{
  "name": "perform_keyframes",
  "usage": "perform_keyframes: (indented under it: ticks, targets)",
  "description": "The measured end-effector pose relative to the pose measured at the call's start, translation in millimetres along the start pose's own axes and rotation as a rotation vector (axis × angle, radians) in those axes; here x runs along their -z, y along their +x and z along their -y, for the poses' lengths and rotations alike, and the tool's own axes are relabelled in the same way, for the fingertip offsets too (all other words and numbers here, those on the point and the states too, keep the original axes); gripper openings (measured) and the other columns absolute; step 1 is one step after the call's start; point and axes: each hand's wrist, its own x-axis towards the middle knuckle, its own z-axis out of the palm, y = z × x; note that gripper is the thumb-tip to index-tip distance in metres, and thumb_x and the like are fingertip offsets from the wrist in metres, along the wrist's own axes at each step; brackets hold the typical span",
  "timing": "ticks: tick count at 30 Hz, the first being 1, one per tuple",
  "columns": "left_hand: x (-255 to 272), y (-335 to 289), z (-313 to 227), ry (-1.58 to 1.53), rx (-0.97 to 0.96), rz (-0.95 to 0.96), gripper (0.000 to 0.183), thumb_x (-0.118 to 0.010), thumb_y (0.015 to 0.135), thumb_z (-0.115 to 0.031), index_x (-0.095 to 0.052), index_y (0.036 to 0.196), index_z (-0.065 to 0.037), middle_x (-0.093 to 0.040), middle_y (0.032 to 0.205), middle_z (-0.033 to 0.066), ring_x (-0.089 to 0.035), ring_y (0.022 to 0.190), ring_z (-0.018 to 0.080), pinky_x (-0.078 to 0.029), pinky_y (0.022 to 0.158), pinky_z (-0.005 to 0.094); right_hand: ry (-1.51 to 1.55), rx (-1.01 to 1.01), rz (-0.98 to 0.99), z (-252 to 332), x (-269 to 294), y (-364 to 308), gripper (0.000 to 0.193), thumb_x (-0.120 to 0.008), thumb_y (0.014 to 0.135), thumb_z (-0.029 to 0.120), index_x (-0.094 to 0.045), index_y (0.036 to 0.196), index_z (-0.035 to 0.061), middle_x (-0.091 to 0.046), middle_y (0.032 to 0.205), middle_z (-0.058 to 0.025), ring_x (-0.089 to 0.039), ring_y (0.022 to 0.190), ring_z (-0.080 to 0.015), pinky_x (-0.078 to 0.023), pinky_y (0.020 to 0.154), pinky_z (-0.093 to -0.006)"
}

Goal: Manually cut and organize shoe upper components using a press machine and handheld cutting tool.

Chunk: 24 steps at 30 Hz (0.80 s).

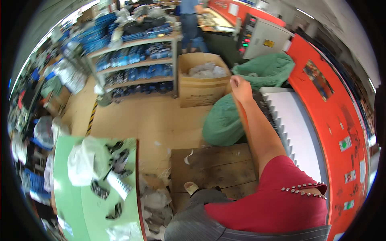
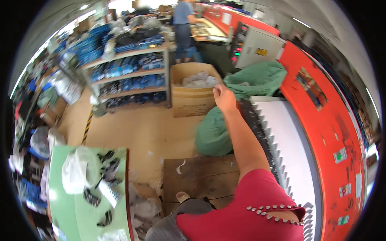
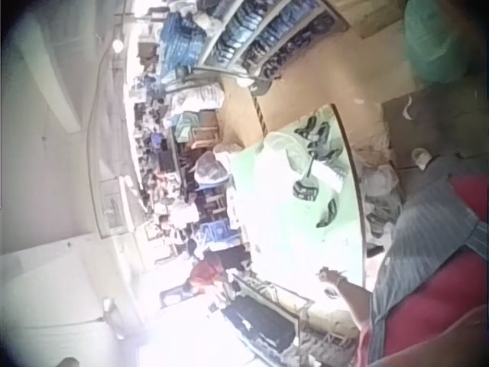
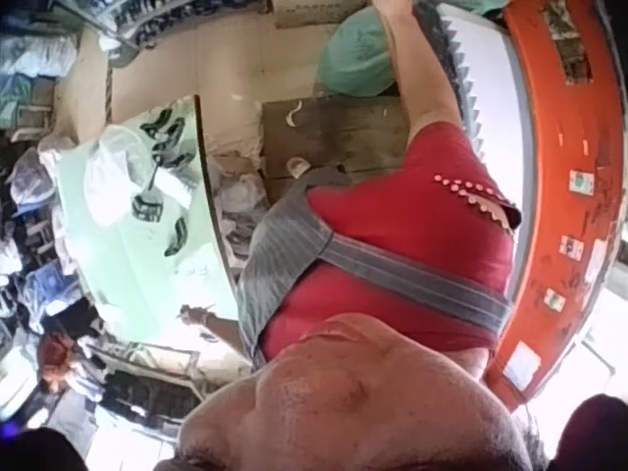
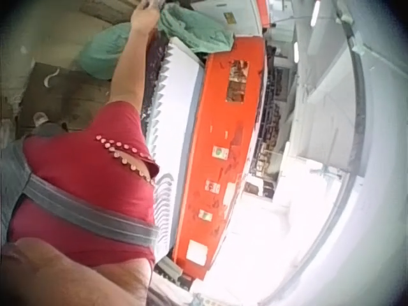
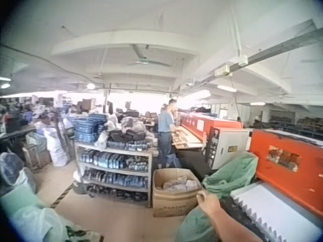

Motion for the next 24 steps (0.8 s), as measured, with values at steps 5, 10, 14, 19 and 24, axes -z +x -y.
perform_keyframes:
  ticks: [5, 10, 14, 19, 24]
  targets:
    - [17.0, 18.4, -109.4, -0.410, 0.176, 0.042, 0.055, -0.055, 0.083, -0.025, -0.040, 0.129, 0.002, -0.052, 0.118, 0.0156, -0.049, 0.107, 0.0244, -0.037, 0.093, 0.0408, -0.036, 0.213, 0.796, 82.2, -43.6, -139.3, 0.024, -0.056, 0.083, 0.029, -0.060, 0.099, 0.0119, -0.065, 0.087, -0.0141, -0.061, 0.081, -0.0343, -0.049, 0.068, -0.0430]
    - [177.9, 100.2, -111.0, -0.394, -0.277, -0.369, 0.033, -0.056, 0.085, -0.015, -0.053, 0.113, 0.003, -0.057, 0.094, 0.0057, -0.052, 0.080, 0.0165, -0.044, 0.072, 0.0301, 0.211, 0.543, 1.427, 240.2, -74.9, -267.9, 0.030, -0.058, 0.082, 0.027, -0.060, 0.108, 0.0121, -0.066, 0.088, -0.0090, -0.062, 0.080, -0.0287, -0.048, 0.071, -0.0401]
    - [247.3, 99.1, -200.8, -0.527, -0.545, -0.572, 0.025, -0.059, 0.088, -0.023, -0.059, 0.103, -0.003, -0.052, 0.080, -0.0031, -0.041, 0.066, 0.0055, -0.034, 0.057, 0.0206, 0.288, 0.558, 1.526, 273.9, -66.0, -313.1, 0.034, -0.059, 0.082, 0.028, -0.058, 0.109, 0.0071, -0.065, 0.091, -0.0119, -0.062, 0.084, -0.0291, -0.048, 0.072, -0.0410]
    - [266.0, 29.6, -188.2, -0.290, -0.585, -0.643, 0.025, -0.058, 0.089, -0.023, -0.059, 0.104, -0.003, -0.057, 0.085, -0.0004, -0.050, 0.072, 0.0087, -0.043, 0.065, 0.0234, 0.097, 0.497, 1.552, 237.9, -55.0, -349.9, 0.030, -0.060, 0.081, 0.030, -0.060, 0.101, 0.0079, -0.064, 0.093, -0.0143, -0.061, 0.088, -0.0327, -0.048, 0.074, -0.0418]
    - [152.2, -14.7, -115.0, -0.033, -0.359, -0.181, 0.020, -0.057, 0.089, -0.018, -0.055, 0.096, 0.000, -0.059, 0.083, 0.0113, -0.052, 0.070, 0.0189, -0.044, 0.065, 0.0332, -0.117, 0.531, 1.758, 164.0, -42.2, -395.3, 0.030, -0.063, 0.078, 0.029, -0.061, 0.098, 0.0070, -0.064, 0.093, -0.0153, -0.061, 0.090, -0.0330, -0.048, 0.077, -0.0405]
